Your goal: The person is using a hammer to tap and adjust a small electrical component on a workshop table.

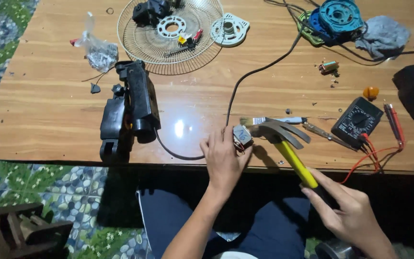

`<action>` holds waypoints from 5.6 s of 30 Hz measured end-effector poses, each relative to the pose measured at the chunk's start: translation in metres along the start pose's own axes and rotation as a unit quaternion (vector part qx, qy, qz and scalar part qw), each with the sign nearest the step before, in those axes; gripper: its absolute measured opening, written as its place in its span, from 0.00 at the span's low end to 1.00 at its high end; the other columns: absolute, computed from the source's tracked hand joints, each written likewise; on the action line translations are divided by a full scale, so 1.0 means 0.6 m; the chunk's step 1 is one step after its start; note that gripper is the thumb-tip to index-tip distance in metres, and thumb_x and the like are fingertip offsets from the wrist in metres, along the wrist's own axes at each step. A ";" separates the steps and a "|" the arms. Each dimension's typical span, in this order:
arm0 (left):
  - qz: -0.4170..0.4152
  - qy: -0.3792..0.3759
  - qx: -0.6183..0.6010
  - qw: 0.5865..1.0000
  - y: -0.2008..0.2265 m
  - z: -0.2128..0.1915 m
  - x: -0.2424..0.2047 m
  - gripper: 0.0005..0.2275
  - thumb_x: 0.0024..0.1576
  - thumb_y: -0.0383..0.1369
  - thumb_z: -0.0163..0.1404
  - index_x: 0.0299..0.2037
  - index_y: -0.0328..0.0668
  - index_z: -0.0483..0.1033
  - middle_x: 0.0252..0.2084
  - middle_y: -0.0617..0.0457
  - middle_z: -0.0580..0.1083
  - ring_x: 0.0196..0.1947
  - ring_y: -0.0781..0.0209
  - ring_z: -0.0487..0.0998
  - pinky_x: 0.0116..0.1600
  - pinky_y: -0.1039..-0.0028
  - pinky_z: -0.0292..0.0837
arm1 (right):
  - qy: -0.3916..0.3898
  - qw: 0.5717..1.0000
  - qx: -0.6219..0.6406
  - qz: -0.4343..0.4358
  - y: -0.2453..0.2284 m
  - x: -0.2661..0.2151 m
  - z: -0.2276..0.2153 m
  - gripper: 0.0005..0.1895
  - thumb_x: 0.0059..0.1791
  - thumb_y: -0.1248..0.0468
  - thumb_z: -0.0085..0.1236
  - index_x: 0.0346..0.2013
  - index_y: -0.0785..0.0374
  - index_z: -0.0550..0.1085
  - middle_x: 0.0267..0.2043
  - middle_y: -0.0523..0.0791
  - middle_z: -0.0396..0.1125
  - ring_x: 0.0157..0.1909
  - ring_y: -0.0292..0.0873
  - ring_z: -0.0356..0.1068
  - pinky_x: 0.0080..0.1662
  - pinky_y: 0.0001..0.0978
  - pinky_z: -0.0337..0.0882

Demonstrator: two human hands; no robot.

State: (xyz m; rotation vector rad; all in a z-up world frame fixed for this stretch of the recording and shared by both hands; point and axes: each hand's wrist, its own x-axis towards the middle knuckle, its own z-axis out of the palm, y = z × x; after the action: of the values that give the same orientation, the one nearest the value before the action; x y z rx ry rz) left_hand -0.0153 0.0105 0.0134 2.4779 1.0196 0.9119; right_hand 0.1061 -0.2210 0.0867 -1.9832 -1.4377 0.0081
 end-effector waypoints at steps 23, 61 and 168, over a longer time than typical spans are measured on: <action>-0.006 0.060 -0.094 0.994 -0.028 -0.003 -0.005 0.23 0.45 0.46 0.69 0.48 0.48 0.79 0.43 0.57 0.80 0.44 0.54 0.73 0.52 0.63 0.58 | -0.081 0.996 -0.015 -0.041 -0.006 0.038 0.010 0.32 0.44 0.64 0.65 0.64 0.62 0.70 0.53 0.44 0.77 0.36 0.30 0.78 0.44 0.23 0.75; 0.008 0.055 -0.101 0.993 -0.027 -0.012 -0.009 0.25 0.42 0.37 0.69 0.51 0.45 0.76 0.47 0.59 0.79 0.46 0.52 0.73 0.55 0.62 0.58 | -0.061 0.998 -0.015 -0.024 -0.009 0.008 0.008 0.33 0.41 0.67 0.66 0.62 0.70 0.71 0.58 0.50 0.73 0.49 0.37 0.79 0.58 0.29 0.77; 0.033 0.010 -0.053 0.998 -0.006 -0.034 -0.024 0.37 0.41 0.47 0.72 0.57 0.42 0.66 0.52 0.50 0.74 0.54 0.52 0.75 0.70 0.28 0.45 | -0.058 0.996 -0.023 0.062 -0.002 -0.012 0.002 0.33 0.41 0.62 0.67 0.61 0.61 0.74 0.46 0.43 0.80 0.27 0.27 0.77 0.36 0.21 0.77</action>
State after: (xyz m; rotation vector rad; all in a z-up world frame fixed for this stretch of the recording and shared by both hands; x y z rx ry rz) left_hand -0.0387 0.0036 0.0207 2.4306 0.8767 0.9873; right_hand 0.1014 -0.2262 0.0836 -2.1374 -1.3952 0.1503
